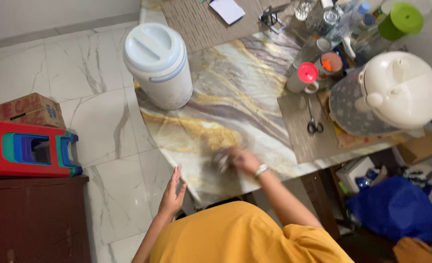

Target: The person wipes a marble-patterned table with a cloth, moving a white container aside to clean underneath it. They then pick up a glass and a metal cup, walk to a cabinet, and place them inside before returning to the table to wipe it again.

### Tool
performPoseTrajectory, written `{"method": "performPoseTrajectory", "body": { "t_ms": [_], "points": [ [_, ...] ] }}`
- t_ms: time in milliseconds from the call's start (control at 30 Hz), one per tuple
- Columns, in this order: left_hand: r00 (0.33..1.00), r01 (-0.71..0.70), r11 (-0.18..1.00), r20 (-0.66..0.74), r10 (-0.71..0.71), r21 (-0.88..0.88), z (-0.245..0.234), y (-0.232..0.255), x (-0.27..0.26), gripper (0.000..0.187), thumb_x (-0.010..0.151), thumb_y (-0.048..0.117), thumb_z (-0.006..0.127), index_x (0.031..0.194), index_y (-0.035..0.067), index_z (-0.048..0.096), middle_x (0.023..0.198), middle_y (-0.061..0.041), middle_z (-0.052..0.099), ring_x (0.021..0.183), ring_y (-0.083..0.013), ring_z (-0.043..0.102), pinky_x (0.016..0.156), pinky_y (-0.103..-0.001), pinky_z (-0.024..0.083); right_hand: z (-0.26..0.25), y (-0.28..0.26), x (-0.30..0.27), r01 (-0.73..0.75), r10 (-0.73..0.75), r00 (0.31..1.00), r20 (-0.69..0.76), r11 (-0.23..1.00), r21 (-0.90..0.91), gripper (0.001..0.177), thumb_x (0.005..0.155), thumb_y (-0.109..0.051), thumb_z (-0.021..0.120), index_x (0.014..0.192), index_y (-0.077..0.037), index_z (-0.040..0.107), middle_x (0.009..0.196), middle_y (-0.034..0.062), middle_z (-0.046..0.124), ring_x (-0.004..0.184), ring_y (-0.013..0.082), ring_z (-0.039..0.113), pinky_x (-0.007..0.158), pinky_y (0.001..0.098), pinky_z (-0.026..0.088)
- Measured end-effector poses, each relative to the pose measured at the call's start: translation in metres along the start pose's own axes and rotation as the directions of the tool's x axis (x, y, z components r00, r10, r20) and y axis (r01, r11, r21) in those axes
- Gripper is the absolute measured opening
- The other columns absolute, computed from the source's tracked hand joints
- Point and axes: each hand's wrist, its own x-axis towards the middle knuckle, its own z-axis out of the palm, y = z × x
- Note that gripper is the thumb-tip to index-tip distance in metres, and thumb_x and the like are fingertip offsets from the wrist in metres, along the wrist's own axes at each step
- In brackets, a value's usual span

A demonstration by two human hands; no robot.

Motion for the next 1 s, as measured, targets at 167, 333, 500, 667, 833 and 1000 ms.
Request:
{"method": "performPoseTrajectory", "body": {
  "t_ms": [167, 333, 500, 667, 833, 1000],
  "points": [
    [0.994, 0.102, 0.994, 0.036, -0.103, 0.038, -0.059, -0.002, -0.049, 0.070, 0.103, 0.025, 0.053, 0.162, 0.011, 0.018, 0.164, -0.012, 0.036, 0.149, -0.0274, 0.039, 0.118, -0.040, 0.033, -0.053, -0.014, -0.063, -0.584, 0.258, 0.510, -0.821, 0.804, -0.111, 0.045, 0.084, 0.002, 0.053, 0.124, -0.011, 0.070, 0.135, 0.0155, 0.065, 0.129, 0.0354, 0.054, 0.108, 0.0609, 0.023],
    [0.987, 0.152, 0.984, 0.033, -0.156, 0.093, -0.117, -0.005, -0.108, 0.068, 0.103, 0.028, 0.051, 0.162, 0.013, 0.020, 0.162, -0.009, 0.041, 0.150, -0.0260, 0.038, 0.118, -0.040, 0.031, 0.057, -0.007, -0.078, -0.454, -0.095, 0.564, -0.821, 0.794, -0.404, 0.040, 0.084, 0.003, 0.052, 0.119, -0.001, 0.069, 0.129, 0.0242, 0.065, 0.124, 0.0422, 0.057, 0.111, 0.0522, 0.041],
    [0.982, 0.176, 0.983, -0.061, -0.179, -0.056, -0.153, -0.021, -0.142, 0.067, 0.104, 0.027, 0.048, 0.162, 0.012, 0.018, 0.160, -0.013, 0.042, 0.150, -0.0267, 0.038, 0.118, -0.041, 0.031, 0.239, -0.061, -0.039, 0.019, -0.233, 0.855, -0.463, 0.907, -0.420, 0.042, 0.083, 0.007, 0.046, 0.113, -0.008, 0.072, 0.121, 0.0183, 0.070, 0.117, 0.0366, 0.064, 0.108, 0.0480, 0.048],
    [0.984, 0.123, 0.988, -0.121, -0.134, -0.094, -0.169, -0.046, -0.148, 0.064, 0.106, 0.023, 0.044, 0.162, 0.011, 0.017, 0.160, -0.016, 0.043, 0.148, -0.0278, 0.041, 0.119, -0.039, 0.032, 0.217, -0.079, -0.034, -0.047, -0.099, 0.689, -0.718, 0.983, -0.180, 0.044, 0.091, 0.004, 0.040, 0.126, -0.005, 0.065, 0.122, 0.0188, 0.069, 0.117, 0.0336, 0.063, 0.104, 0.0444, 0.048],
    [0.972, 0.156, 0.975, -0.151, -0.180, -0.158, -0.171, -0.054, -0.146, 0.061, 0.107, 0.020, 0.041, 0.162, 0.012, 0.016, 0.159, -0.017, 0.043, 0.148, -0.0267, 0.041, 0.119, -0.038, 0.034, 0.068, -0.056, -0.089, -0.454, 0.111, 0.264, -0.958, 0.890, -0.022, 0.039, 0.089, 0.005, 0.046, 0.118, -0.002, 0.071, 0.118, 0.0207, 0.067, 0.109, 0.0340, 0.062, 0.098, 0.0474, 0.048],
    [0.963, 0.193, 0.966, -0.153, -0.220, -0.173, -0.163, -0.050, -0.150, 0.061, 0.107, 0.020, 0.041, 0.162, 0.014, 0.017, 0.158, -0.017, 0.044, 0.148, -0.0266, 0.042, 0.119, -0.038, 0.034, 0.075, -0.025, -0.060, -0.219, 0.333, 0.235, -0.913, 0.933, 0.284, 0.029, 0.094, -0.003, 0.050, 0.118, 0.000, 0.066, 0.123, 0.0215, 0.069, 0.119, 0.0346, 0.063, 0.108, 0.0478, 0.049]
  ]
}}
